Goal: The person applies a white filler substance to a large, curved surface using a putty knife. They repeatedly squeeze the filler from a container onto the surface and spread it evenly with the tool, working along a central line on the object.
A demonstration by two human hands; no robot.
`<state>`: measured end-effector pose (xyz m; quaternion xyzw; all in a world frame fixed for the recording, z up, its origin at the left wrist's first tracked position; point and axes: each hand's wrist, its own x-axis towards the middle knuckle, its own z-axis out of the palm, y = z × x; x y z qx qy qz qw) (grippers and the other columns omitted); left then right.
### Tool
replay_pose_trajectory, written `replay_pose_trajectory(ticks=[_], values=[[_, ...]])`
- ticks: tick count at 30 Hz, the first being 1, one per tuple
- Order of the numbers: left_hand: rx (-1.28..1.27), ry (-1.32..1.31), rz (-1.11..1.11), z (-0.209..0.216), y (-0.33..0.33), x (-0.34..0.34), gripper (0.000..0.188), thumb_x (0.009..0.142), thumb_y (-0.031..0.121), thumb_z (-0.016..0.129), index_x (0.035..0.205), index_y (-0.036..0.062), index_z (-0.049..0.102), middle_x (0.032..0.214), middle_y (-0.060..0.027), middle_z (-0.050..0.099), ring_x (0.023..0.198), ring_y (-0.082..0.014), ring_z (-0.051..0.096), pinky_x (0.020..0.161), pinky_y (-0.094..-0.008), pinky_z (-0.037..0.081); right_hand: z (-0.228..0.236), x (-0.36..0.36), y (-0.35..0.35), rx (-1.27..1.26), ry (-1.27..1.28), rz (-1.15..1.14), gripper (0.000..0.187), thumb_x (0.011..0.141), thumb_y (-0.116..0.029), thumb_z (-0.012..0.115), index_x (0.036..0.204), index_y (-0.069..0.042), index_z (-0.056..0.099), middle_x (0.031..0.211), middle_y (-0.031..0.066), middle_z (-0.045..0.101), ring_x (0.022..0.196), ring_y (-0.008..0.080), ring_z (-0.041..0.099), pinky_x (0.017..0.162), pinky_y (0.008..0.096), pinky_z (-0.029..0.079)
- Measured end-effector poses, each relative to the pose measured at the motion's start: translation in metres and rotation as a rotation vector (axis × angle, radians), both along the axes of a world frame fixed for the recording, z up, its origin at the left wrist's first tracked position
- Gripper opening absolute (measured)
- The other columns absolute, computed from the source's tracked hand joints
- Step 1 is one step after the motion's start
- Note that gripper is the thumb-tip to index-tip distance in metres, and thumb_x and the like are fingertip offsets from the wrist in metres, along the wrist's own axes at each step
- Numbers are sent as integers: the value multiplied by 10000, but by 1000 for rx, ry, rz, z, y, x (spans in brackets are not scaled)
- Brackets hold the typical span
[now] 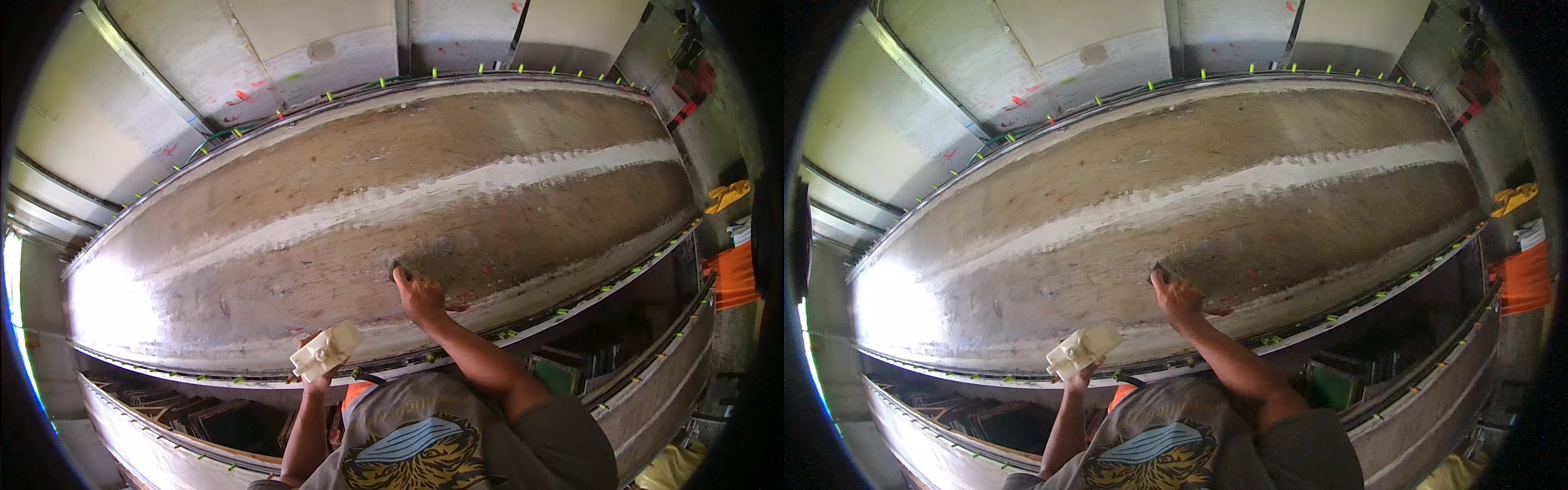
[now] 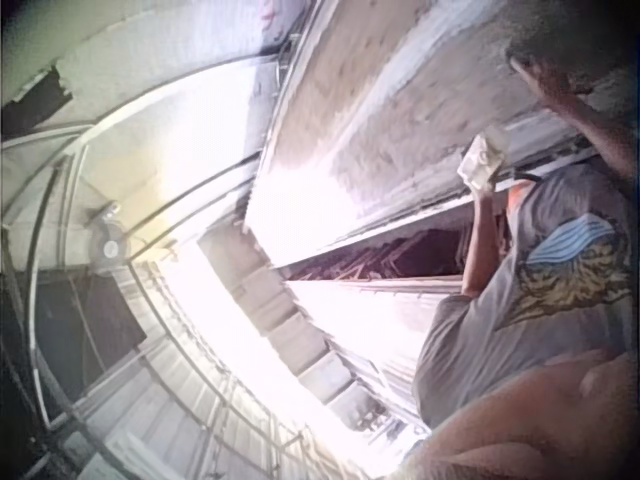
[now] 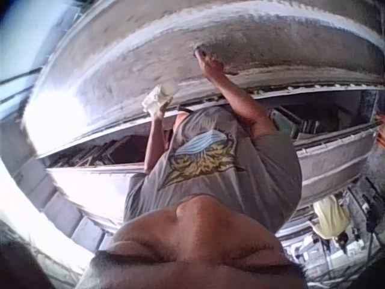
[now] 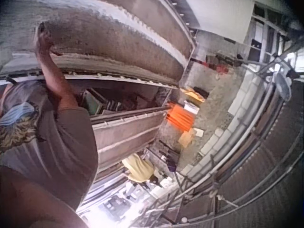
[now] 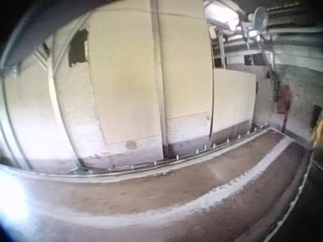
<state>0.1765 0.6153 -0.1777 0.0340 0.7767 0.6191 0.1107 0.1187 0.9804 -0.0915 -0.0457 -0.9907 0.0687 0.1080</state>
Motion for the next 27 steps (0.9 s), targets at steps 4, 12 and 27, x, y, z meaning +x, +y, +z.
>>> replay_pose_trajectory(ticks=[4,12,27], values=[[-19,-3,-27,30,27,-13,613,775,193,869,1283,44,559,1173,-68,629,1086,-209,606,943,-385,528,11,-7,16,-501,-184,-98,481,805,-178,709,1216,-59,489,829,196,674,720,435,675,633,527,552],[-38,-67,-36,109,56,-13,679,673,229,953,1214,22,599,1111,-80,690,994,-200,666,874,-362,555,-28,60,249,-770,-195,-641,901,803,-189,794,1537,-9,303,1399,270,542,1259,397,572,1020,488,474],[139,-66,57,126,64,-6,502,739,166,904,1146,-6,665,1064,-78,719,957,-179,676,862,-356,553,16,36,-38,-198,-132,-12,266,866,-162,623,1118,-95,568,834,155,653,661,363,673,515,479,531]])
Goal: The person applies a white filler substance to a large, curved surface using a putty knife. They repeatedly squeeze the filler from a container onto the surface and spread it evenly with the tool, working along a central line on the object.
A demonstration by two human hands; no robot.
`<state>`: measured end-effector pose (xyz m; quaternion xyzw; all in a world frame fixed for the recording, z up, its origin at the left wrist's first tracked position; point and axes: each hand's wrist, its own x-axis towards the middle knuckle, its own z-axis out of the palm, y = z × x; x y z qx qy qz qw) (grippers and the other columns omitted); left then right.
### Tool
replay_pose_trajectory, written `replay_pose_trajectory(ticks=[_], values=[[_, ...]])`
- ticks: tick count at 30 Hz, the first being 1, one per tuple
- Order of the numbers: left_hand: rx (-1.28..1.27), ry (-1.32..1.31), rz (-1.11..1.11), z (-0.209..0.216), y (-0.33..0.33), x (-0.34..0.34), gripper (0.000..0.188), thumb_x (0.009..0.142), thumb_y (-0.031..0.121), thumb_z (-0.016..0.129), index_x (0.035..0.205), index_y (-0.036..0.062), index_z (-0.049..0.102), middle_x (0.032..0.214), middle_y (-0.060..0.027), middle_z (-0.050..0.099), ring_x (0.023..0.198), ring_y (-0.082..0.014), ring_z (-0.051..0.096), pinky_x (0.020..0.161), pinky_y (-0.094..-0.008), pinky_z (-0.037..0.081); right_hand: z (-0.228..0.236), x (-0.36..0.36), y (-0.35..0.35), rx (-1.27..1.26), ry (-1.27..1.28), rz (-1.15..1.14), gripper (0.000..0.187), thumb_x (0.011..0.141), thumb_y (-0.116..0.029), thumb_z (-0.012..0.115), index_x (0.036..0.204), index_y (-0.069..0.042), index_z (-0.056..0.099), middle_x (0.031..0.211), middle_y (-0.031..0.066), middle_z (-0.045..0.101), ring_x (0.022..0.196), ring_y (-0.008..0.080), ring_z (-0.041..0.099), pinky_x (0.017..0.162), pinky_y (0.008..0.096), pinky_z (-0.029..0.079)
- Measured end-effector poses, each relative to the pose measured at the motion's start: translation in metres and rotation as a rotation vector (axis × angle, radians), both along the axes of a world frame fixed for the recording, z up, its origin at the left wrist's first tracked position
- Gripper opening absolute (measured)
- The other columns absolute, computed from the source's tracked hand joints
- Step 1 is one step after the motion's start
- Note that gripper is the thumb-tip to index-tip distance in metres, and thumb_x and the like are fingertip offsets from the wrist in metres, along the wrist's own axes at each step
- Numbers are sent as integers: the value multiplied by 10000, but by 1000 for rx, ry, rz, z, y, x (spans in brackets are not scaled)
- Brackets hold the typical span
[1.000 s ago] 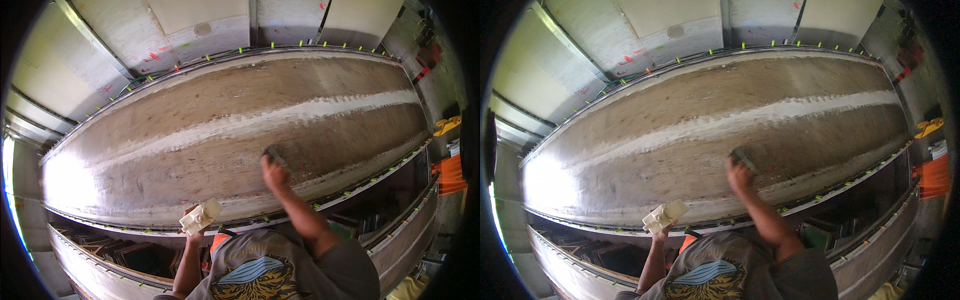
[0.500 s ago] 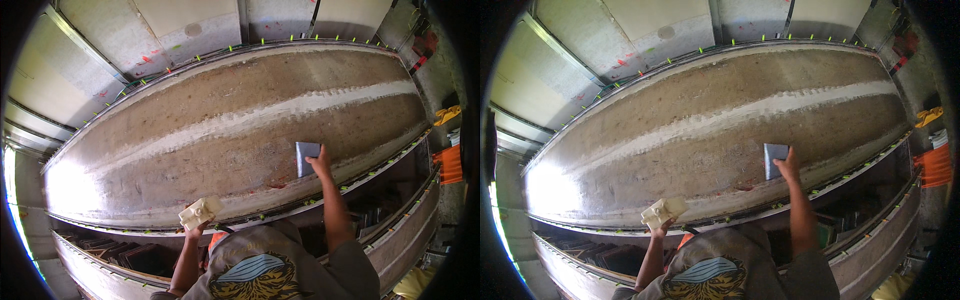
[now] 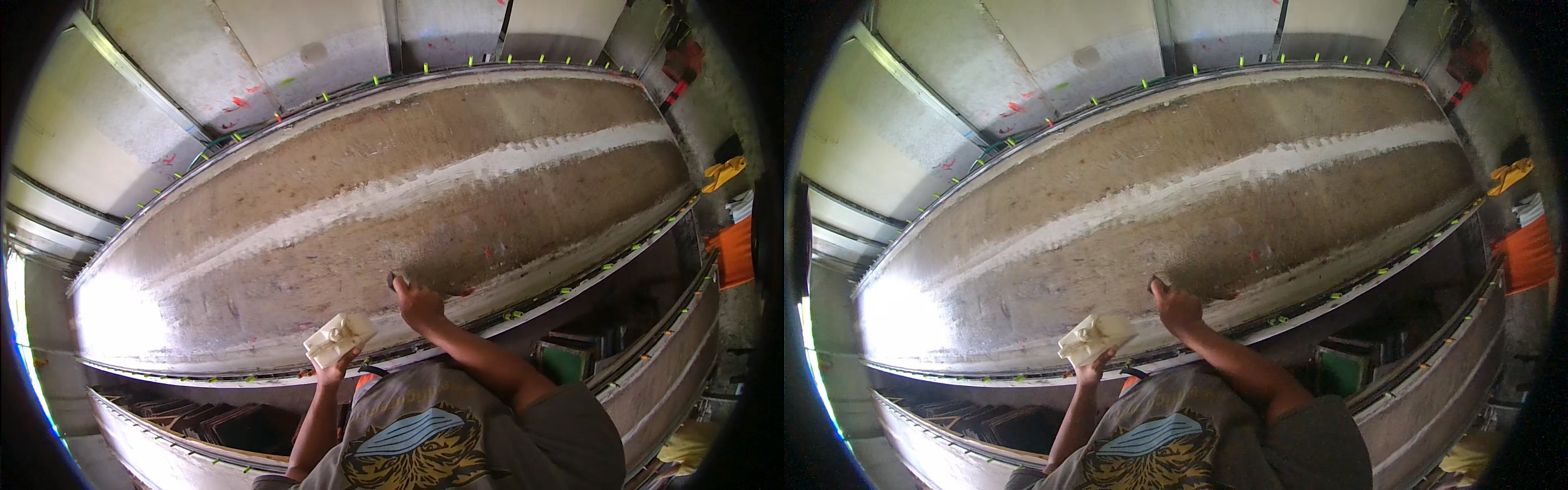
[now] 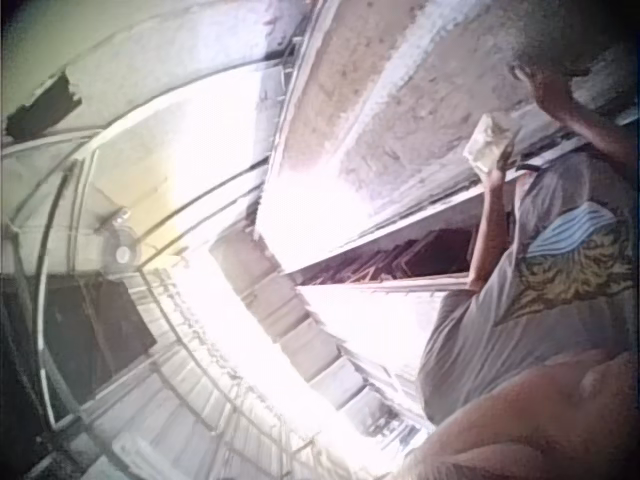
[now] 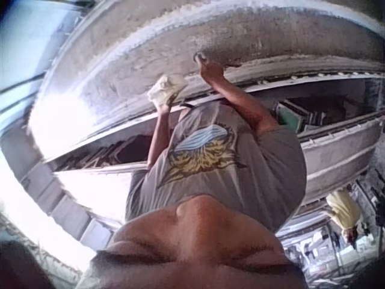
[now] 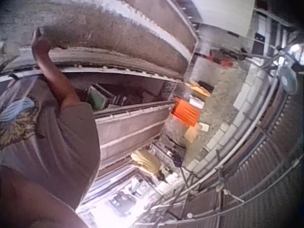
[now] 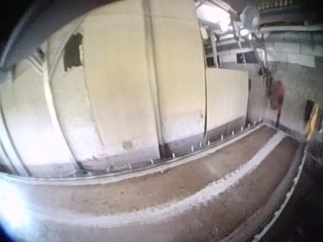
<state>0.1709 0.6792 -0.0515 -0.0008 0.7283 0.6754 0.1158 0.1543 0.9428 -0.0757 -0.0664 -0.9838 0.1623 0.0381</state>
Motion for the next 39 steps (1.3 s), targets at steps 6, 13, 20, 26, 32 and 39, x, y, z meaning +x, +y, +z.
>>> replay_pose_trajectory(ticks=[6,13,20,26,32,39], values=[[57,7,-77,-2,-12,-2,518,710,118,921,1135,-18,658,1058,-81,722,935,-175,682,851,-344,555,-64,-8,110,-539,-30,-343,655,677,-259,830,1188,8,520,1103,273,636,1056,441,631,898,511,508],[84,-38,-44,-2,-24,9,573,670,118,945,1128,-13,625,1033,-72,715,921,-165,676,829,-335,559,-7,-36,159,-347,-69,-425,633,772,-229,791,1281,0,495,1242,274,623,1141,423,625,972,496,494],[20,80,-1,14,1,19,587,696,154,925,1191,-5,653,1065,-72,716,930,-179,680,836,-354,575,-37,-114,40,-597,-206,-140,780,711,-295,829,1330,11,465,1245,284,612,1184,433,598,1005,483,482],[-22,0,90,35,55,29,561,672,154,926,1129,-19,650,1018,-77,732,892,-154,688,810,-324,561,-113,-97,269,-569,143,-581,612,643,-151,857,1149,19,556,1083,204,670,994,345,666,872,440,521],[-148,97,90,63,130,19,606,677,238,934,1151,-12,649,1046,-108,733,924,-179,701,833,-349,561,-19,-27,395,-591,-8,-735,703,723,-136,823,1317,57,501,1240,275,629,1155,432,619,963,482,487],[-832,405,-207,118,228,-18,723,646,536,911,1153,83,664,874,-131,747,782,-321,747,709,-434,605,-4,56,500,-484,85,-795,668,757,-128,803,1321,30,483,1196,237,644,1105,402,648,928,461,503]])
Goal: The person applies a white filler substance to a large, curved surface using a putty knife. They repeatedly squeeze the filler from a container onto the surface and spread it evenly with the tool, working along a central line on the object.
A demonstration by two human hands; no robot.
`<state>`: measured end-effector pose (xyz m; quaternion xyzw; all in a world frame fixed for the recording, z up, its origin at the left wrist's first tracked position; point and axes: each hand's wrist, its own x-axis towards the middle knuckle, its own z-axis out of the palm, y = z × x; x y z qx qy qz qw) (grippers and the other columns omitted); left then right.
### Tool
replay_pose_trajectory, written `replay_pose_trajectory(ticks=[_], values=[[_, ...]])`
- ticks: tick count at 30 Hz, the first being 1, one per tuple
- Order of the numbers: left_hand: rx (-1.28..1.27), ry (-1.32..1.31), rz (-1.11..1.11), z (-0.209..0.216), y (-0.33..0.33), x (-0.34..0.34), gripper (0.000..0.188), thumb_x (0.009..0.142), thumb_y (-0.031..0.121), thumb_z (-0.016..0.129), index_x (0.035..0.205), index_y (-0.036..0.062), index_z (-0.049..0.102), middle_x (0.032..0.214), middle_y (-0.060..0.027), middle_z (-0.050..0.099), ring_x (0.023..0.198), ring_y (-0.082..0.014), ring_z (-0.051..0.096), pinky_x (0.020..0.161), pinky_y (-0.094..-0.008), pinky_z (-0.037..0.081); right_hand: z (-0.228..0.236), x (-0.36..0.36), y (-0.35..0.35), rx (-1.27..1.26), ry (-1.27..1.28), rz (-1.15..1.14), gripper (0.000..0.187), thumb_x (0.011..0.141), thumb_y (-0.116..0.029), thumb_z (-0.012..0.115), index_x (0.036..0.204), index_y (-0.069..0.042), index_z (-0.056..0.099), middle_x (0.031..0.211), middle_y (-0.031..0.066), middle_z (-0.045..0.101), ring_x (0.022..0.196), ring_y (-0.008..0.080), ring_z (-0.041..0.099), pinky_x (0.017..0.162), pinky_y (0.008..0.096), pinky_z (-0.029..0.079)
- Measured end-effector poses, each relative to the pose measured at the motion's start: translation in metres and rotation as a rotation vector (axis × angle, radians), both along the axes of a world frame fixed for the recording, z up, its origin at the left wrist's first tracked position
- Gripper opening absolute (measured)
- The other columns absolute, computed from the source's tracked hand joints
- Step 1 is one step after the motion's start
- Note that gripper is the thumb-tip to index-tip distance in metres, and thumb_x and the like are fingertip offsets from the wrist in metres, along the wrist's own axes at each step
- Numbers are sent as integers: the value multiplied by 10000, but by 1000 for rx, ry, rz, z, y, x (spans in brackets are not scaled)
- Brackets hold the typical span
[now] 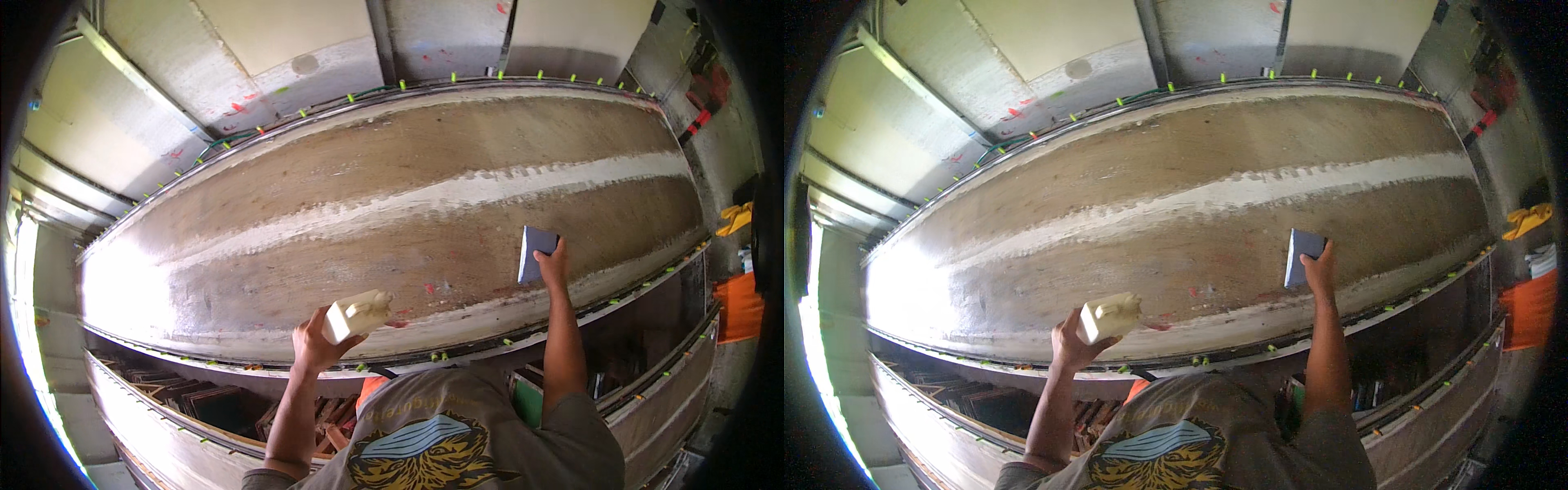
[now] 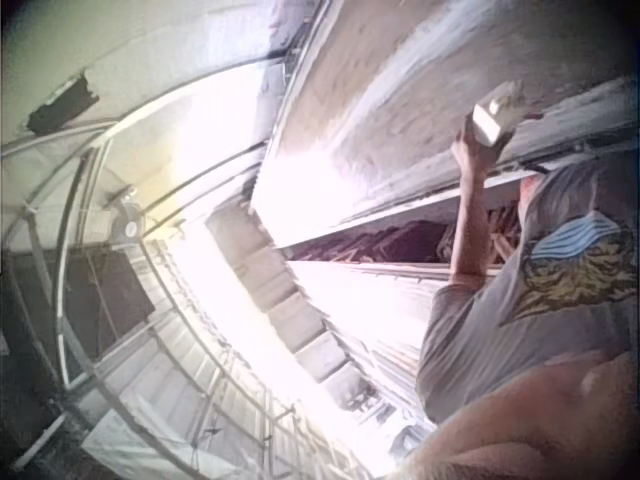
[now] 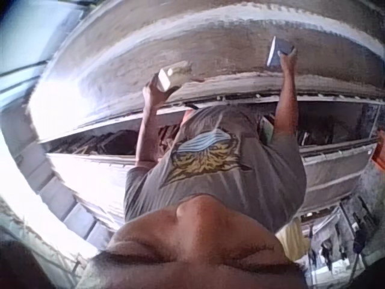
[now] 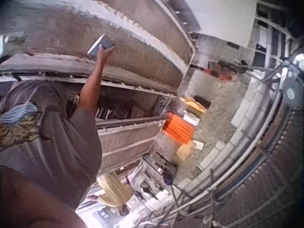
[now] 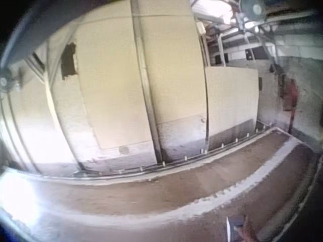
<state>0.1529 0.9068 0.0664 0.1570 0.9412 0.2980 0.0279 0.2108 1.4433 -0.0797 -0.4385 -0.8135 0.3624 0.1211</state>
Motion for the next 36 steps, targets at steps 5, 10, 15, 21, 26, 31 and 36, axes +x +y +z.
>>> replay_pose_trajectory(ticks=[5,10,15,21,26,31,36], values=[[-163,116,-280,22,71,-20,676,682,604,860,1091,104,660,841,-114,741,739,-298,742,644,-433,590,1,41,32,-57,-188,-85,851,781,-230,800,1474,29,381,1401,262,528,1275,417,537,1059,494,438],[-279,171,-427,14,116,-31,566,728,577,825,1010,121,641,820,-102,736,714,-308,731,633,-458,571,-31,61,39,79,-163,-113,890,769,-278,818,1486,8,376,1403,262,521,1279,430,528,1062,494,435],[-415,62,-482,7,139,-31,571,759,578,793,1081,133,636,935,-105,747,822,-310,743,720,-478,573,2,58,23,-53,-137,-81,861,784,-259,808,1468,28,372,1406,272,526,1283,424,538,1050,481,446],[-462,43,-518,3,168,-28,534,780,558,778,1040,117,625,891,-119,742,794,-332,736,720,-498,559,-20,67,31,-33,-54,-106,840,785,-246,806,1444,51,378,1293,297,600,1207,435,597,1000,488,474],[-486,67,-529,-5,194,-34,501,785,514,786,1001,98,609,829,-142,730,759,-345,728,702,-504,557,-7,64,29,-46,-95,-78,855,782,-247,811,1451,57,372,1315,303,578,1225,436,580,1022,481,462],[-521,73,-609,-13,226,-41,515,786,523,780,1019,97,609,882,-132,733,819,-332,734,728,-503,554,-34,66,32,72,-122,-138,842,765,-235,826,1427,53,392,1231,287,623,1158,444,613,975,491,485],[-572,113,-702,-23,248,-39,498,779,444,772,1074,79,607,907,-124,732,834,-323,735,732,-484,558,-26,66,40,-114,-44,-68,789,760,-205,831,1387,42,421,1241,291,609,1151,440,614,945,497,500]])
